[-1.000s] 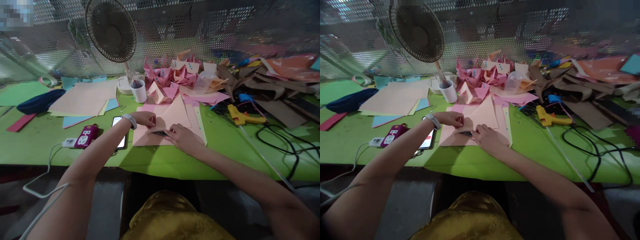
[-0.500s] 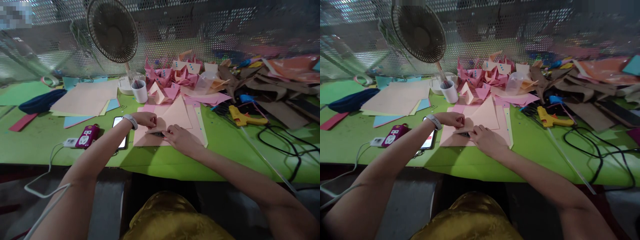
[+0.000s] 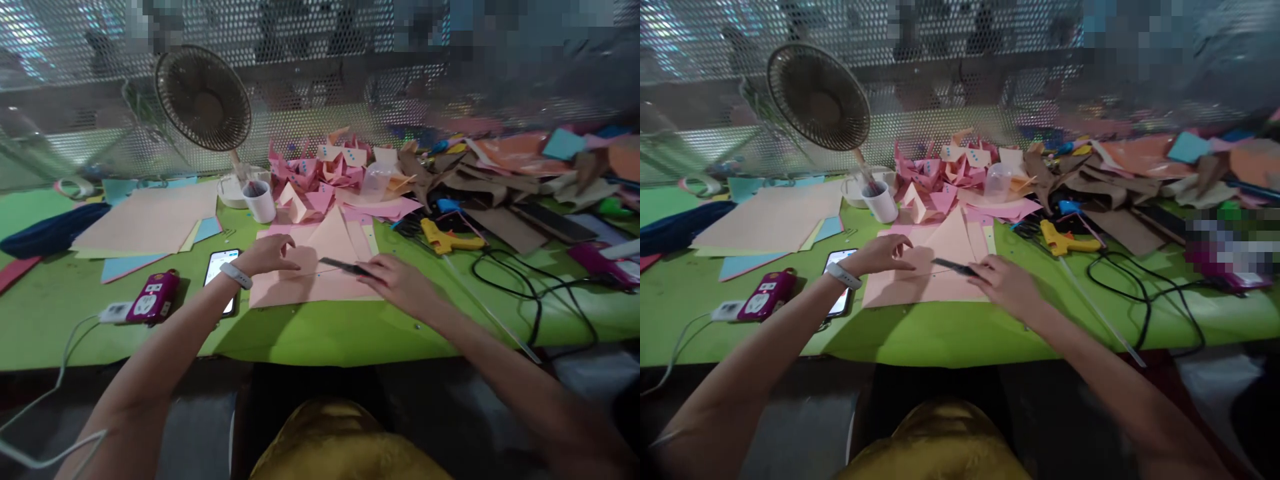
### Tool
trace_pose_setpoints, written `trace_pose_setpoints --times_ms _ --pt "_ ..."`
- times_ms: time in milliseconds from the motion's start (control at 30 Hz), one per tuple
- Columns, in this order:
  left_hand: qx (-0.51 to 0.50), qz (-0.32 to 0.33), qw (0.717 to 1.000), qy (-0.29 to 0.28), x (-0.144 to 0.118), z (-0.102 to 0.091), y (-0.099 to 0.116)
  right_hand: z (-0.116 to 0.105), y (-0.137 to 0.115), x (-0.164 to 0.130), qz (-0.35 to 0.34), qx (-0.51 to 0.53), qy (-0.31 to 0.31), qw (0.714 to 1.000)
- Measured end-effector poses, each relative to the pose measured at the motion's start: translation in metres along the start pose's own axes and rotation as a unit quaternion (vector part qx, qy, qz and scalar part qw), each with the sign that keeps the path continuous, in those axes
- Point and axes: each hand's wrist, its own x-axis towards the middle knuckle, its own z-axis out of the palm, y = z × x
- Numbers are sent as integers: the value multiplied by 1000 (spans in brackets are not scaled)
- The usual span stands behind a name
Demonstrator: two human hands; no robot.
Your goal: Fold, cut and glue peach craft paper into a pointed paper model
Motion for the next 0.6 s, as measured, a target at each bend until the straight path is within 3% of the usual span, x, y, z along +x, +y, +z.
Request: trace_pose_setpoints --times_ms 100,267,333,467,600 --pt "11 4 999 31 3 6 -10 -13 42 -32 95 -61 8 994" --pt "-67 -25 997 -40 15 7 -16 -17 80 -59 195 -161 -30 967" --pt "-53 -17 998 -34 17 6 -15 -15 81 -55 195 -170 -32 965" --pt "-46 16 998 31 17 5 -17 -11 68 -26 141 -118 -11 983" --pt "-71 -20 997 -24 19 3 -17 -2 49 24 68 -45 -23 996"
